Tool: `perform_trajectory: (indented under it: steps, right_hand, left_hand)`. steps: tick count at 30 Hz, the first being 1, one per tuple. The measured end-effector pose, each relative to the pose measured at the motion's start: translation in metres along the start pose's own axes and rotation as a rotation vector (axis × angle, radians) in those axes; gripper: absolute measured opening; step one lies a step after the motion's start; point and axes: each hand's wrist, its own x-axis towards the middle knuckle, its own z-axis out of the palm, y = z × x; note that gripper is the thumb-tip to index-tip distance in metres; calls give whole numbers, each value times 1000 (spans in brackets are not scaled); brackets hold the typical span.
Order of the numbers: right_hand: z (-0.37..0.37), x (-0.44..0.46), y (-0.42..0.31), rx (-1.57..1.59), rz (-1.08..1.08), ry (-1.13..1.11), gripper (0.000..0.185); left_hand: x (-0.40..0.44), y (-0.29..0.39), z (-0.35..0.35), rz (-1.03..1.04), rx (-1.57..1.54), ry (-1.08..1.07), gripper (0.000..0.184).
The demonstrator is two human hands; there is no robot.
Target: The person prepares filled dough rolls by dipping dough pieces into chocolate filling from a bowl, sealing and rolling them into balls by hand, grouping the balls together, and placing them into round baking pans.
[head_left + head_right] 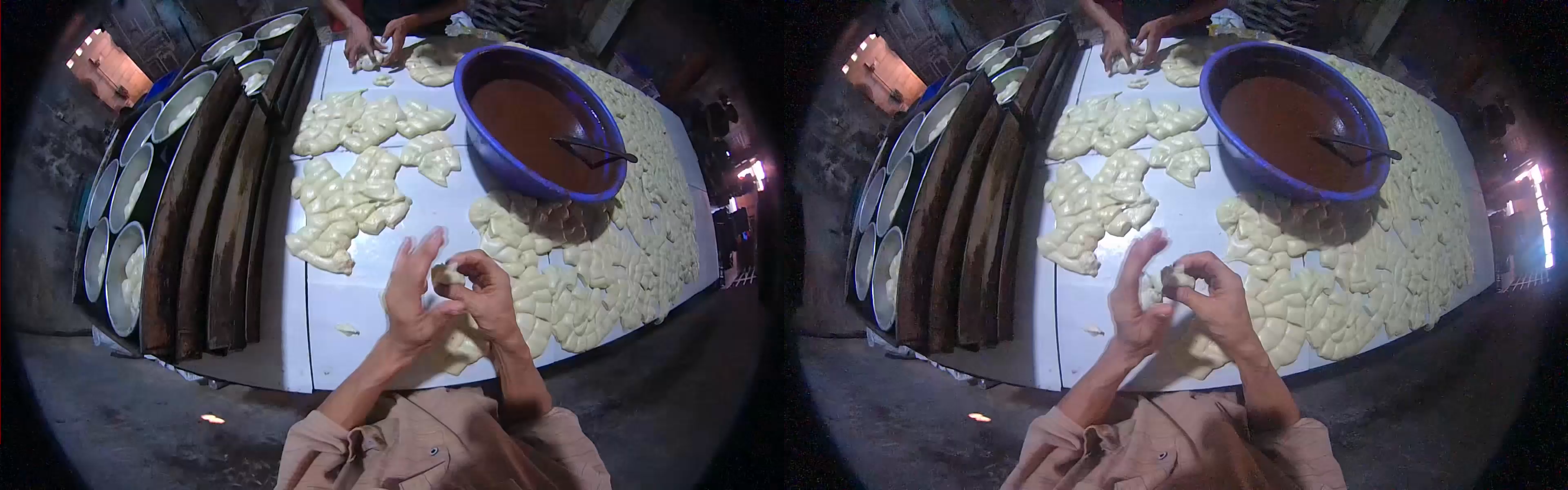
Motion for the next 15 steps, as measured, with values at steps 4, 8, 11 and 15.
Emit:
perform_trajectory:
  steps: [4, 8, 11, 15]
  right_hand:
    - [-4, -2, -33, 488, 24, 7, 21]
    - [-28, 9, -42, 590, 26, -22, 16]
    - [-57, 33, -49, 477, 8, -14, 16]
    - [-119, 101, -91, -132, -276, 197, 16]
  left_hand:
    - [13, -13, 63, -13, -394, 108, 82]
    - [1, -19, 106, -214, -692, 120, 80]
    - [19, 6, 101, -616, -795, -89, 86]
    - [20, -7, 82, -749, -636, -346, 80]
